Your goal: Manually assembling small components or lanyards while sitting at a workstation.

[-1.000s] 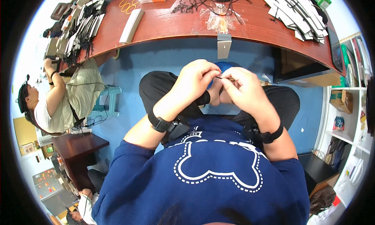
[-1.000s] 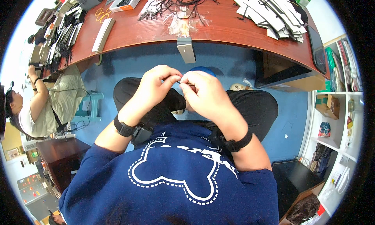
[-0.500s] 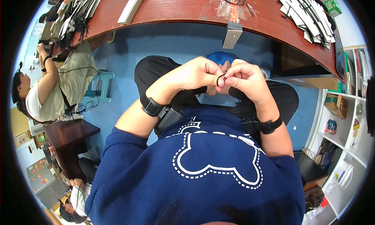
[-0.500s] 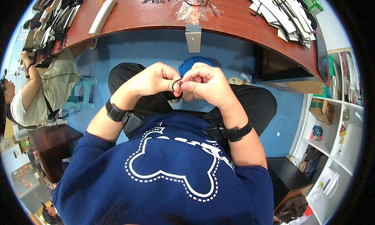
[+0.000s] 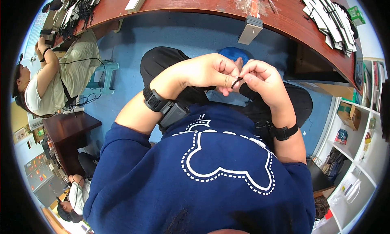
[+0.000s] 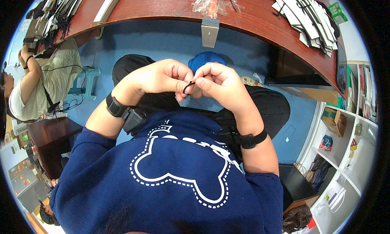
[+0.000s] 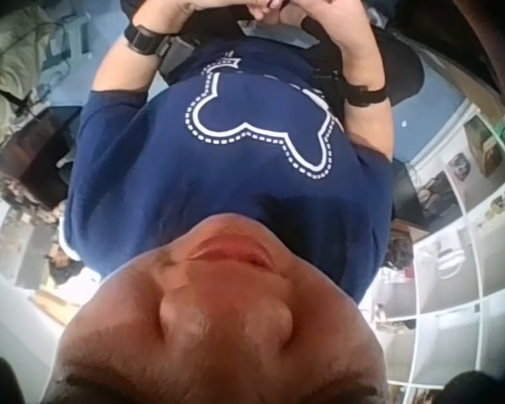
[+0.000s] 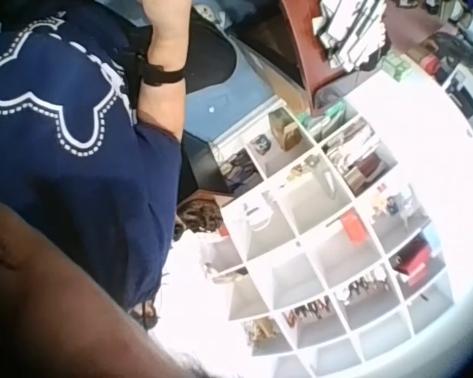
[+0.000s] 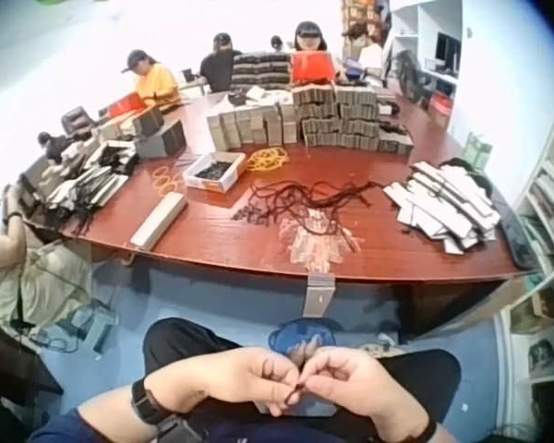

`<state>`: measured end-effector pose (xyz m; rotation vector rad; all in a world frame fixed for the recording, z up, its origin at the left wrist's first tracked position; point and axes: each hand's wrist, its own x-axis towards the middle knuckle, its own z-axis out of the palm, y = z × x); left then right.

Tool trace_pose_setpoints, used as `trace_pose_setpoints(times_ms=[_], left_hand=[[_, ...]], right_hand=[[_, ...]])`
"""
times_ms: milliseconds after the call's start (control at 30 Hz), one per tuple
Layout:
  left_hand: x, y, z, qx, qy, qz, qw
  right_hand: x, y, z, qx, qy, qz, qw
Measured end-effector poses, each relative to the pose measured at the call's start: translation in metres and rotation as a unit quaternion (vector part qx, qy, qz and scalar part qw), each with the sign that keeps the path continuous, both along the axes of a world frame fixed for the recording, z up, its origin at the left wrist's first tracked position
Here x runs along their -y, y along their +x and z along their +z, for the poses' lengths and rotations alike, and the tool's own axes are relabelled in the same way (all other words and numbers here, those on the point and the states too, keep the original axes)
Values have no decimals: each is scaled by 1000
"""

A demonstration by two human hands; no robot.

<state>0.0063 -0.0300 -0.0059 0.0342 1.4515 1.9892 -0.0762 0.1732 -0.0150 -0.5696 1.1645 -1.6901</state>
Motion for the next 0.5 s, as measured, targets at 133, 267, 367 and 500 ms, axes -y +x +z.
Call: trace_pose_setpoints(times_ms=[133,267,367,500], left_hand=[[-2,-2,0,0,28,-12,1000],[-9,-2,2,-20,-23,-80,996],[-9,0,4,-32,17,-54,998],[-5,3,5,-40,2,-11,999]], right_hand=[[3,5,11,-5,-92,-73,993],[0,-4,25,-259,-21,7,966],[4,-5,25,-286,-17,31,958],[8,3,20,-180,-44,-12,983]])
